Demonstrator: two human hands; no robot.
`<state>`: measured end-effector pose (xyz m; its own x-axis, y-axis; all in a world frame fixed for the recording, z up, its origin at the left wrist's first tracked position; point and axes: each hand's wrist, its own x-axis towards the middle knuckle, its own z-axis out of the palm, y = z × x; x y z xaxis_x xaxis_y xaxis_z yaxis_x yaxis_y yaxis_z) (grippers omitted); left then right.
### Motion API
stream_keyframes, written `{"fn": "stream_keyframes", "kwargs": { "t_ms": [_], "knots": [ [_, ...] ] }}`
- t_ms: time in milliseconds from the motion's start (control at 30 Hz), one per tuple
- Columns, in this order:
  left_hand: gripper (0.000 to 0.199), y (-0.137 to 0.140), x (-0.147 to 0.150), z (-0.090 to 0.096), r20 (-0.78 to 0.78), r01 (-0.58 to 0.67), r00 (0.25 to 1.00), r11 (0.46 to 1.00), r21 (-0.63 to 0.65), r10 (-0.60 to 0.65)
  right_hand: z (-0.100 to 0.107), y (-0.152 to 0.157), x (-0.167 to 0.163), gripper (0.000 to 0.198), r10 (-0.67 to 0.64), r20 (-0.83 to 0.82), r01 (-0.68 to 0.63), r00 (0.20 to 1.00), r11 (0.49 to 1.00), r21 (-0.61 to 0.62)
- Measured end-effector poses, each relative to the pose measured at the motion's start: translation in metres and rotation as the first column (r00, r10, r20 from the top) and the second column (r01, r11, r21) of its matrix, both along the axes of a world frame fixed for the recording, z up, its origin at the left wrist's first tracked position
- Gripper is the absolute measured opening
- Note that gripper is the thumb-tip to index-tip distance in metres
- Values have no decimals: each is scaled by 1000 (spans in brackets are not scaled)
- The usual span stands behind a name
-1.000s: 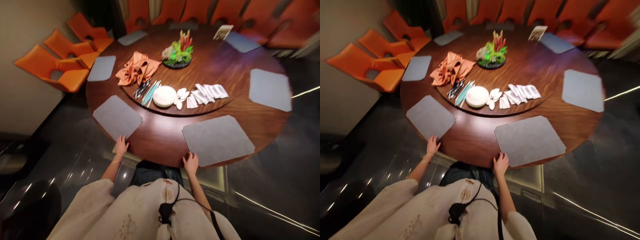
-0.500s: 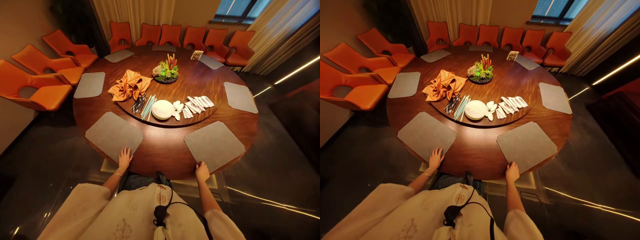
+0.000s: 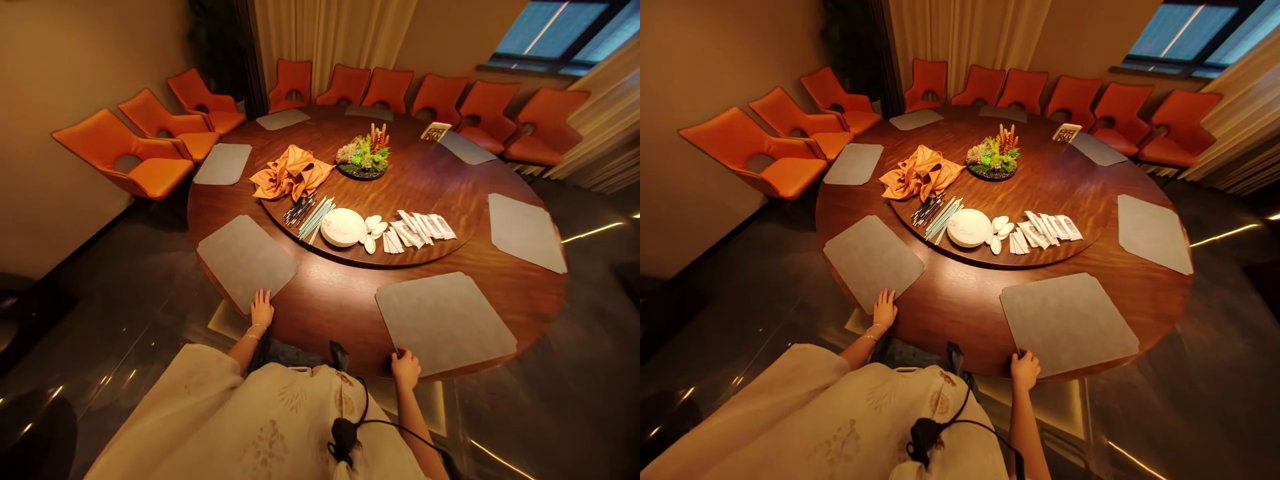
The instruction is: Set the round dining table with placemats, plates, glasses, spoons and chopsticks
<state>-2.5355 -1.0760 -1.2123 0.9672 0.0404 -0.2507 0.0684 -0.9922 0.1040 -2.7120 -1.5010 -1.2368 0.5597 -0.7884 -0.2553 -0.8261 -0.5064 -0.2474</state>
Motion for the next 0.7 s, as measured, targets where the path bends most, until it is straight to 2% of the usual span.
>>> {"fn": "stream_keyframes", "kwargs": {
  "t_ms": [133,300,500,700],
  "knots": [
    [59,-34,-31,-13,34,35,999,999,9,-35,-8,-19,-10,41,122,41,-125,992,987,99],
    [60,-63,-49,-22,8,31,999,999,-10,-31,-16,-23,-14,44,122,89,-133,989,983,129],
    [62,-56,-44,-17,-52,20,998,998,-56,-23,-20,-25,-12,41,135,90,-145,987,984,108],
    [62,-44,-40,-3,-131,73,988,994,-80,-83,-5,-17,2,39,136,29,-138,990,980,144]
  ]
}}
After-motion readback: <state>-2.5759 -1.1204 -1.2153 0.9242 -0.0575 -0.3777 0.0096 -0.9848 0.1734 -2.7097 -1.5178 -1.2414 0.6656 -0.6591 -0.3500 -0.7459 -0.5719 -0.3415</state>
